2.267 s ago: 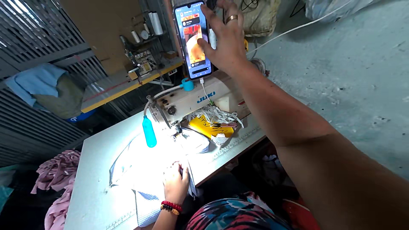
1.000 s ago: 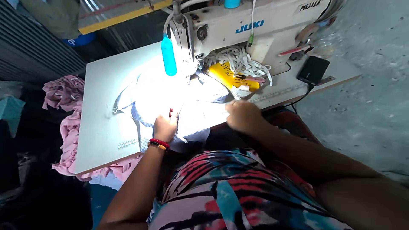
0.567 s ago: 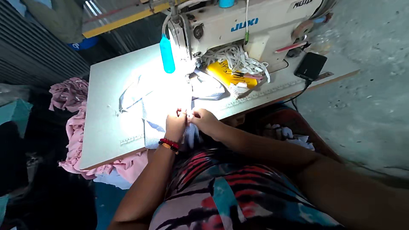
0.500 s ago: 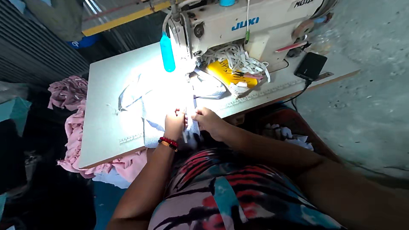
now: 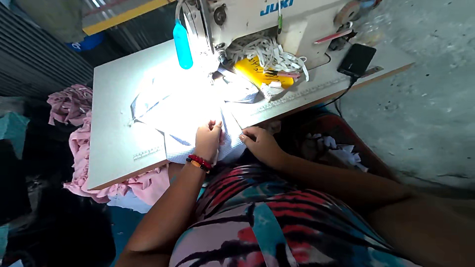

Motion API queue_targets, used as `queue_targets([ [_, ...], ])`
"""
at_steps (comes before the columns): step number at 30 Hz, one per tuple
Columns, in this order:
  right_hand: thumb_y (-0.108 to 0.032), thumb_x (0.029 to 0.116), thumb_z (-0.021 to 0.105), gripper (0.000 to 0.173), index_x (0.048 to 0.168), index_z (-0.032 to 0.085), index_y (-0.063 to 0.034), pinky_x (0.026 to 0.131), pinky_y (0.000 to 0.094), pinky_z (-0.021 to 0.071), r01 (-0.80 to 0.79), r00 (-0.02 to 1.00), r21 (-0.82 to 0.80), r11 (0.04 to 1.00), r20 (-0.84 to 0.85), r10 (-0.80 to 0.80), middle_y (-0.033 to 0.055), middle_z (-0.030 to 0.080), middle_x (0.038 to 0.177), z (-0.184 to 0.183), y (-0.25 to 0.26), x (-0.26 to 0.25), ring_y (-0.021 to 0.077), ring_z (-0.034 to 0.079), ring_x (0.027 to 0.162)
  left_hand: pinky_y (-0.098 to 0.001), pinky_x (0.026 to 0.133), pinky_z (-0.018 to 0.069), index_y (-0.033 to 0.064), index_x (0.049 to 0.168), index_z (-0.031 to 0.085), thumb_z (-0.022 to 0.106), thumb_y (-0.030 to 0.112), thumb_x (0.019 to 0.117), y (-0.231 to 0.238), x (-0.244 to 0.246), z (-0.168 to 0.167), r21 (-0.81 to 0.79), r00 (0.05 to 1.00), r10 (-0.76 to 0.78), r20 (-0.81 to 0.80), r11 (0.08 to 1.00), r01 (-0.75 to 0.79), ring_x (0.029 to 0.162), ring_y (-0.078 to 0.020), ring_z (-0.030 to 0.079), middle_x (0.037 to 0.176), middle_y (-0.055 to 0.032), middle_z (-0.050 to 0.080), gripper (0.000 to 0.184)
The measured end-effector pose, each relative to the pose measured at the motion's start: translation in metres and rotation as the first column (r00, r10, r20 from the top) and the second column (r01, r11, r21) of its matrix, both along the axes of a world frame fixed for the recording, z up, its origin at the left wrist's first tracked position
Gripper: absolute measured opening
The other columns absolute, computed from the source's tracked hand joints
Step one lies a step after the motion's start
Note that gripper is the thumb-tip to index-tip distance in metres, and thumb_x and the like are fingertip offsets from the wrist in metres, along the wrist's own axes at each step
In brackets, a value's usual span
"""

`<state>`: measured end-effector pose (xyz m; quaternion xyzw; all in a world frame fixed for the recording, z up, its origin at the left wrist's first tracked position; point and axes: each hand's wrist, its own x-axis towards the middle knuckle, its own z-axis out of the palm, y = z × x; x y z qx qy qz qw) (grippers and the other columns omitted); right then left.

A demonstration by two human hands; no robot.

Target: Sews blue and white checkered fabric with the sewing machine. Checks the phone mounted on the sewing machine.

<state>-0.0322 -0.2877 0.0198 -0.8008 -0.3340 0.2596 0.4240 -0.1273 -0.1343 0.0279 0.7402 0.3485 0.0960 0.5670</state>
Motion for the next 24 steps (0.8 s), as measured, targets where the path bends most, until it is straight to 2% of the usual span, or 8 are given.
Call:
queue_targets([
  [2, -0.015, 0.1054, 0.056, 0.024, 0.109, 0.072, 0.0021, 0.090, 0.0480, 0.0538, 0.020, 0.999, 0.040, 0.999, 0.031, -0.021, 0.0182, 0.070, 0.108, -0.007, -0.004, 0.000, 0.0276, 0.067, 0.099, -0.0208, 0.049, 0.0477, 0.0074, 0.109, 0.059, 0.049, 0.028, 0.1103, -0.010, -0.005, 0.002, -0.071, 0.998, -0.048, 0.035, 0.996, 0.050, 0.051, -0.0063, 0.054, 0.068, -0.0006, 0.057, 0.023],
  [4, -0.013, 0.1034, 0.059, 0.022, 0.111, 0.074, 0.0029, 0.092, 0.0478, 0.0535, 0.062, 0.996, 0.056, 0.996, 0.065, -0.065, 0.0195, 0.069, 0.110, -0.008, -0.008, -0.001, 0.0294, 0.067, 0.102, -0.0188, 0.049, 0.0468, 0.0085, 0.104, 0.059, 0.049, 0.025, 0.1100, -0.016, -0.007, 0.002, -0.124, 0.997, -0.050, 0.056, 0.991, 0.056, 0.051, -0.0049, 0.053, 0.067, 0.0012, 0.056, 0.020],
  [6, -0.013, 0.1021, 0.063, 0.023, 0.116, 0.072, 0.0030, 0.087, 0.0463, 0.0555, 0.119, 0.988, 0.069, 0.991, 0.089, -0.125, 0.0193, 0.071, 0.106, -0.005, -0.013, 0.000, 0.0285, 0.068, 0.095, -0.0187, 0.051, 0.0478, 0.0062, 0.104, 0.059, 0.051, 0.018, 0.1090, -0.025, -0.008, 0.000, -0.194, 0.995, -0.073, 0.062, 0.977, 0.084, 0.053, -0.0052, 0.054, 0.068, 0.0005, 0.056, 0.015],
  [8, -0.015, 0.1012, 0.065, 0.021, 0.114, 0.070, 0.0011, 0.076, 0.0417, 0.0565, 0.151, 0.984, 0.083, 0.985, 0.079, -0.157, 0.0150, 0.070, 0.095, -0.007, -0.017, 0.000, 0.0228, 0.067, 0.080, -0.0203, 0.055, 0.0515, 0.0040, 0.105, 0.058, 0.052, 0.014, 0.1080, -0.034, -0.012, -0.004, -0.227, 0.976, -0.209, 0.057, 0.950, 0.216, 0.057, -0.0059, 0.057, 0.072, -0.0010, 0.058, 0.012],
  [11, -0.016, 0.1000, 0.067, 0.018, 0.109, 0.071, -0.0010, 0.070, 0.0371, 0.0554, 0.160, 0.985, 0.128, 0.979, 0.049, -0.168, 0.0114, 0.070, 0.089, -0.010, -0.020, -0.001, 0.0177, 0.064, 0.073, -0.0202, 0.063, 0.0483, 0.0038, 0.101, 0.063, 0.056, 0.012, 0.1050, -0.042, -0.017, -0.006, -0.128, 0.873, -0.487, 0.007, 0.866, 0.484, 0.065, -0.0031, 0.056, 0.075, 0.0017, 0.060, 0.012],
  [15, -0.015, 0.0995, 0.068, 0.020, 0.112, 0.075, -0.0014, 0.078, 0.0385, 0.0569, 0.138, 0.987, 0.143, 0.980, 0.065, -0.148, 0.0139, 0.069, 0.102, -0.007, -0.020, -0.002, 0.0201, 0.066, 0.084, -0.0273, 0.080, 0.0484, 0.0034, 0.105, 0.069, 0.055, 0.017, 0.1034, -0.045, -0.016, -0.002, 0.026, 0.676, -0.729, -0.103, 0.678, 0.735, 0.084, -0.0045, 0.058, 0.093, -0.0017, 0.065, 0.020],
  [19, -0.017, 0.0952, 0.073, 0.028, 0.120, 0.075, -0.0034, 0.078, 0.0388, 0.0551, 0.084, 0.987, 0.112, 0.990, 0.126, -0.098, 0.0132, 0.068, 0.103, -0.006, -0.020, -0.003, 0.0211, 0.064, 0.087, -0.0304, 0.084, 0.0491, -0.0008, 0.107, 0.068, 0.054, 0.016, 0.1035, -0.047, -0.017, 0.001, 0.134, 0.561, -0.821, -0.100, 0.548, 0.826, 0.089, -0.0102, 0.060, 0.098, -0.0091, 0.067, 0.022],
  [24, -0.011, 0.0999, 0.061, 0.030, 0.126, 0.073, -0.0034, 0.086, 0.0433, 0.0556, 0.005, 0.972, 0.014, 1.000, 0.235, -0.008, 0.0154, 0.071, 0.104, 0.000, -0.022, -0.003, 0.0258, 0.067, 0.096, -0.0330, 0.082, 0.0497, -0.0010, 0.103, 0.068, 0.054, 0.017, 0.1040, -0.048, -0.025, 0.006, 0.232, 0.508, -0.860, -0.043, 0.486, 0.842, 0.087, -0.0147, 0.062, 0.094, -0.0110, 0.067, 0.023],
])
